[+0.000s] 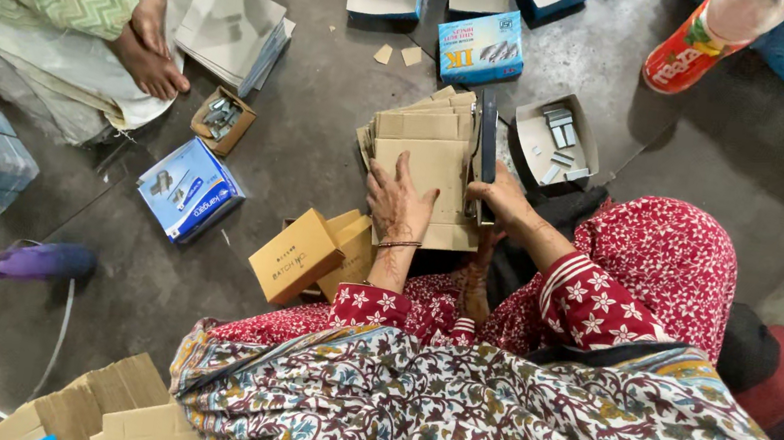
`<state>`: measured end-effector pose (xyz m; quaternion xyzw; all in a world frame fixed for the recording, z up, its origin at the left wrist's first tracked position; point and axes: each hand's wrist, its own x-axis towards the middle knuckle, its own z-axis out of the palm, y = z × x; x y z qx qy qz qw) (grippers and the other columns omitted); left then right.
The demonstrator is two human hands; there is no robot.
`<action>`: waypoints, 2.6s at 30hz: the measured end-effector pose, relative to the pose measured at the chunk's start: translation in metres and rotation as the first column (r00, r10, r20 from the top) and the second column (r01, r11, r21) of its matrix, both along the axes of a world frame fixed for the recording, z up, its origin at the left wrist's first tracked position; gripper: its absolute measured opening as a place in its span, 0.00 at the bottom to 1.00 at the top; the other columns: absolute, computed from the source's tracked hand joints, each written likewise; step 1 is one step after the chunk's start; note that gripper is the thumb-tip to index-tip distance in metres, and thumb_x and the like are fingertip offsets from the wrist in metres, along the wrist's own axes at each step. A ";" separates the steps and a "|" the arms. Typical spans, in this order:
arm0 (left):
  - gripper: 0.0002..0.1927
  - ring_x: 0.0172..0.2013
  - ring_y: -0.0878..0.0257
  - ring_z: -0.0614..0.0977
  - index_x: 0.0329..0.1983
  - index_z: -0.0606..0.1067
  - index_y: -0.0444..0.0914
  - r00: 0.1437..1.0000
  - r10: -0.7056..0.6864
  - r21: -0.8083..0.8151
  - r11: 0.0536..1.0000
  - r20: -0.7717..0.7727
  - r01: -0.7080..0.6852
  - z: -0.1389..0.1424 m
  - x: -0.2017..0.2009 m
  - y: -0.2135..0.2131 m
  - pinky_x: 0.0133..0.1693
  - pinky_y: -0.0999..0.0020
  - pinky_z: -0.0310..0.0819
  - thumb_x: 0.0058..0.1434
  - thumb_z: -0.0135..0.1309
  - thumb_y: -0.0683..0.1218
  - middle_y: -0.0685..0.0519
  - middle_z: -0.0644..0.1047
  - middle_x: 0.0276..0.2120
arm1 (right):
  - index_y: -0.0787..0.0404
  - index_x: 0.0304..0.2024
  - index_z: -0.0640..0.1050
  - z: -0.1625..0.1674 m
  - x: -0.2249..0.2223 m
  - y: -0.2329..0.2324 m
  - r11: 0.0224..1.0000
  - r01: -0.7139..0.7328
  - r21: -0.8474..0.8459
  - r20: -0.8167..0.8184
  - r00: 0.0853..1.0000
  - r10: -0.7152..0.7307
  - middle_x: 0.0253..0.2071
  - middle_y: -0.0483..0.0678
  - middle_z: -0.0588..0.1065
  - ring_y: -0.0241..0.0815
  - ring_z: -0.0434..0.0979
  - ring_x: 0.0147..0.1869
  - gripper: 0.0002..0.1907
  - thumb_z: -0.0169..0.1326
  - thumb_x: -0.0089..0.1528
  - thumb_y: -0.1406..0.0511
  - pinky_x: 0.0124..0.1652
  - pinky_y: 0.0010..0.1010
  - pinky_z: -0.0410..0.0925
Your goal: The person sits on the floor and assembles small cardboard boxes by folding flaps and securing them with a stapler. They repeatedly pick up flat cardboard pieces, fold them into box shapes, and staple the edges to close them.
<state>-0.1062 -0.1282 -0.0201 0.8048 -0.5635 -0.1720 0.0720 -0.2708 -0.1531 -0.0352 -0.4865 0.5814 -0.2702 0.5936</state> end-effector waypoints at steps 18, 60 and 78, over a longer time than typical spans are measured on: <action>0.44 0.44 0.52 0.83 0.70 0.56 0.37 0.626 0.081 -0.125 0.952 -0.776 -0.278 0.002 0.038 0.001 0.45 0.63 0.80 0.51 0.63 0.33 0.42 0.79 0.49 | 0.68 0.47 0.75 0.007 -0.004 0.008 0.998 0.061 -0.007 0.238 0.970 -0.058 0.38 0.50 0.74 0.42 0.74 0.42 0.22 0.54 0.50 0.67 0.41 0.32 0.69; 0.17 0.68 0.59 0.72 0.54 0.75 0.34 0.003 -0.437 -0.428 0.878 -0.899 -0.216 0.002 0.124 0.118 0.70 0.65 0.61 0.75 0.40 0.49 0.45 0.72 0.67 | 0.66 0.50 0.73 0.025 0.044 0.097 0.946 0.098 -0.309 0.485 0.872 0.067 0.50 0.48 0.73 0.41 0.74 0.55 0.10 0.51 0.66 0.75 0.57 0.32 0.70; 0.20 0.55 0.62 0.71 0.70 0.62 0.38 -0.285 -0.395 -0.286 0.890 -0.873 -0.355 0.008 0.087 0.137 0.63 0.66 0.63 0.77 0.41 0.47 0.50 0.70 0.50 | 0.66 0.49 0.70 0.054 0.097 0.120 0.750 -0.239 -0.617 -0.194 0.970 0.150 0.58 0.52 0.67 0.46 0.73 0.59 0.19 0.63 0.62 0.65 0.56 0.34 0.70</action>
